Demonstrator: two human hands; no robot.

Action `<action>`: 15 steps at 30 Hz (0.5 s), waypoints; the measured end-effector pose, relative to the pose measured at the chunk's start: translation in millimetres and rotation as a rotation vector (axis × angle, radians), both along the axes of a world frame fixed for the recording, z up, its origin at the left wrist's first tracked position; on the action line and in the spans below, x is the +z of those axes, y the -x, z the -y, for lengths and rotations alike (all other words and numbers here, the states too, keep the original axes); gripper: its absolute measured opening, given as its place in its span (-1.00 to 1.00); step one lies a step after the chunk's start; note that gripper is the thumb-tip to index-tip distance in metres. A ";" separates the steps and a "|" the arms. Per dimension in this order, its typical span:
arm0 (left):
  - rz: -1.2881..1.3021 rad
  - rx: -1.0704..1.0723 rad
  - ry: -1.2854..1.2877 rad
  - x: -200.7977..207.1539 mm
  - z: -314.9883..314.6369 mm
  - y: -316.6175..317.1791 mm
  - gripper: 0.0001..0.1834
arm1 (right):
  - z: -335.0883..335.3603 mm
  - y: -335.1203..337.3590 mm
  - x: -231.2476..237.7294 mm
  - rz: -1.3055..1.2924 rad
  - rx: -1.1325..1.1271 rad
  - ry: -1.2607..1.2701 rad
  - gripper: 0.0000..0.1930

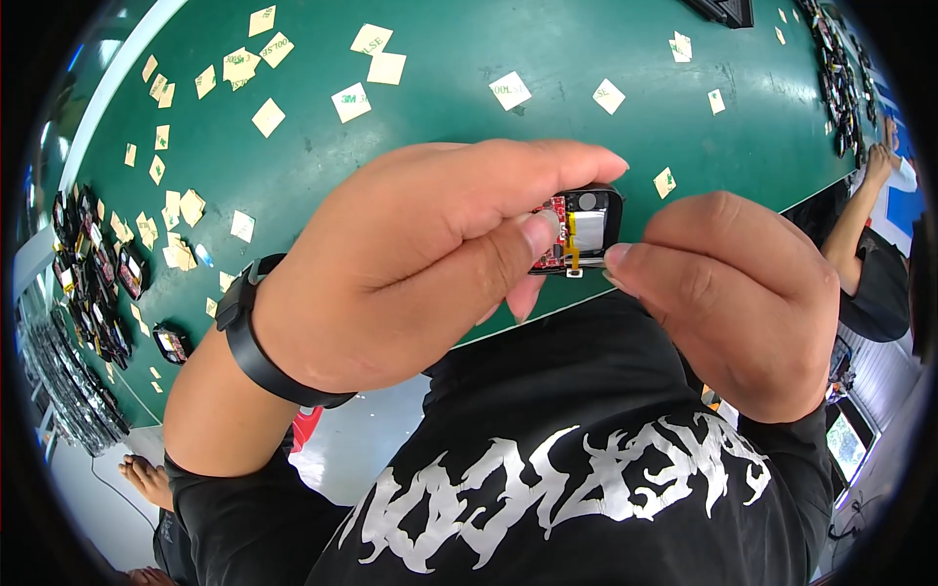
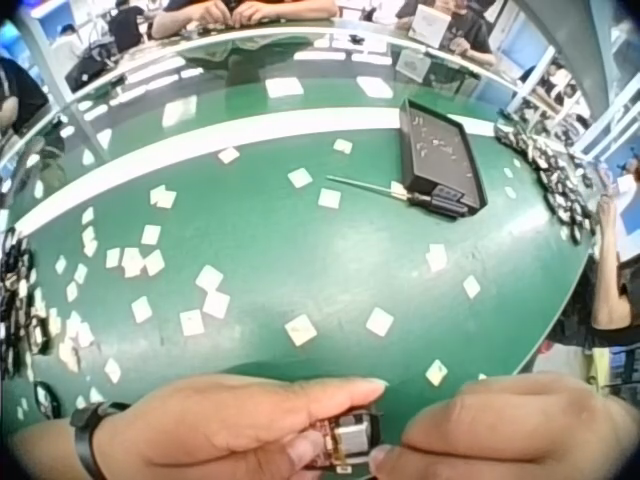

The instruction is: Assembling the internal components and circuitry of small electronic wearable devices on a manufacturing line.

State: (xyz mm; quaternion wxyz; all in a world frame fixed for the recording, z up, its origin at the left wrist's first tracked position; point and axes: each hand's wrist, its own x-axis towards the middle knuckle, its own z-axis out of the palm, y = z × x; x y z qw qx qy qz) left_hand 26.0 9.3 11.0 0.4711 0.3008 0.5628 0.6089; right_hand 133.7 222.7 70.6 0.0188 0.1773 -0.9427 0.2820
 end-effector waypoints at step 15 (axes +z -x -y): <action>-0.004 0.005 -0.014 -0.4 -0.2 -1.9 -0.54 | 2.9 -0.5 4.3 -0.012 0.000 -0.067 -0.70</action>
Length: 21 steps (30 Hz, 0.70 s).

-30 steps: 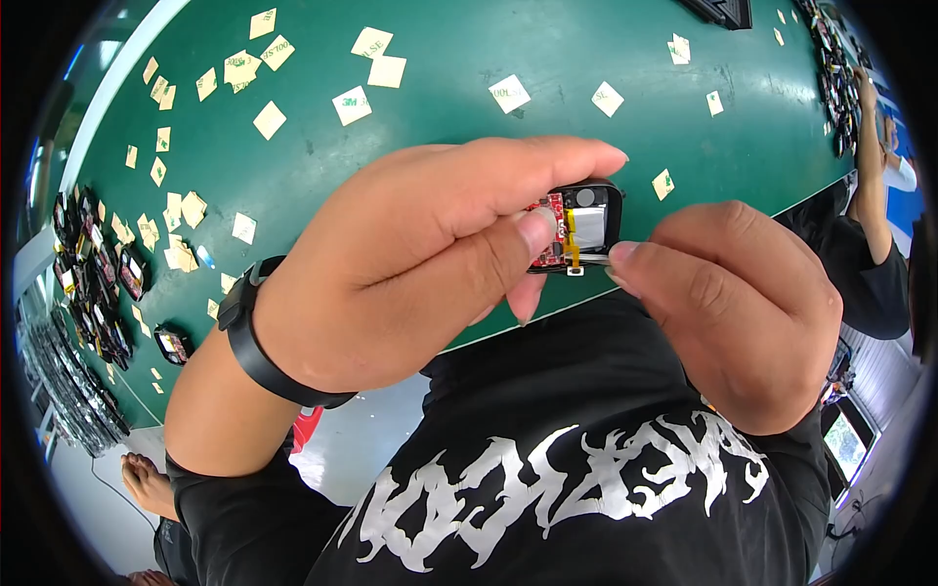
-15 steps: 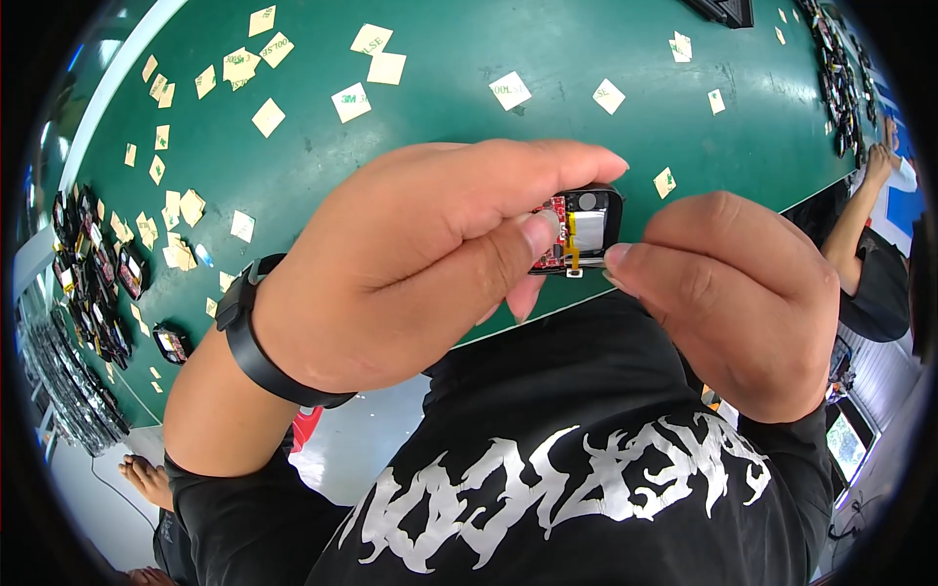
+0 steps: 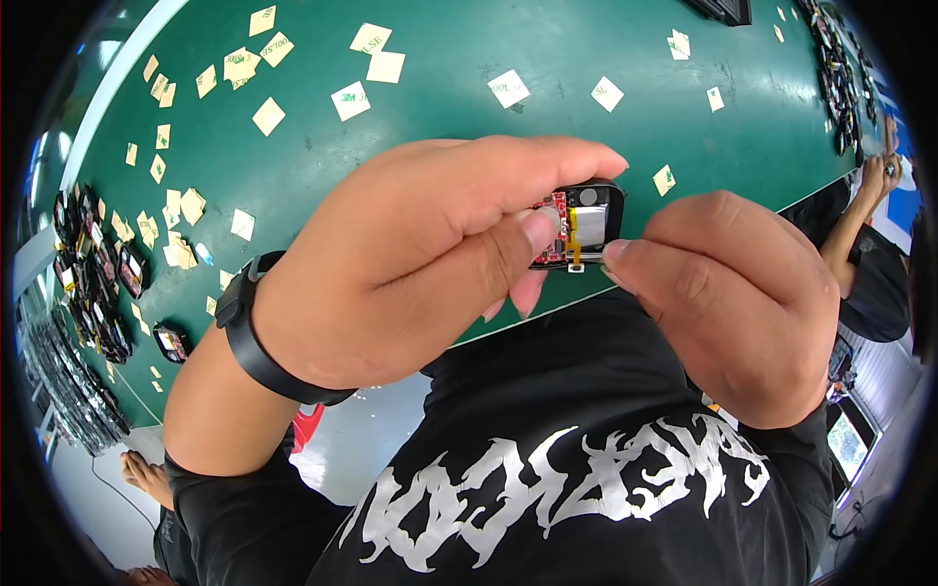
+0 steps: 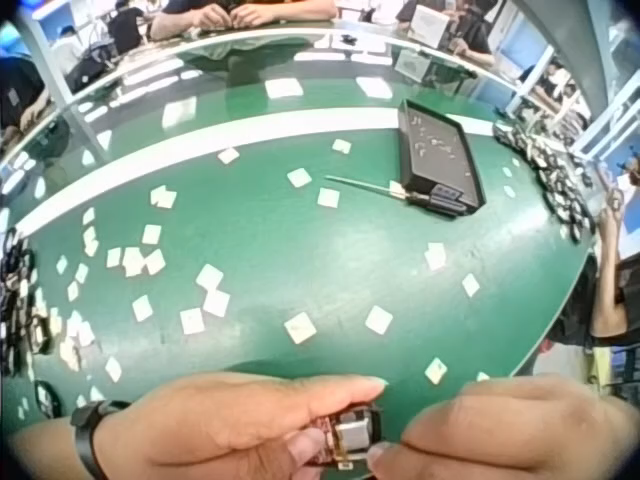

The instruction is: Assembling the internal components and circuitry of small electronic wearable devices on a manufacturing line.

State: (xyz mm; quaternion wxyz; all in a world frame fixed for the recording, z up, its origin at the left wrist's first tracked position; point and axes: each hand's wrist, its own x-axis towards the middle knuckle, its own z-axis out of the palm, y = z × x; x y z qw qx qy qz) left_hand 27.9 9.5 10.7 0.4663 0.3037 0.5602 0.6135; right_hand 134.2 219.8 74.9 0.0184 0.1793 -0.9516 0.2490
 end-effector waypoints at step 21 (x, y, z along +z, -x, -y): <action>-0.247 -0.027 -0.011 0.1 -3.2 2.1 -0.54 | 0.1 -2.0 7.2 0.029 0.215 -0.119 -0.58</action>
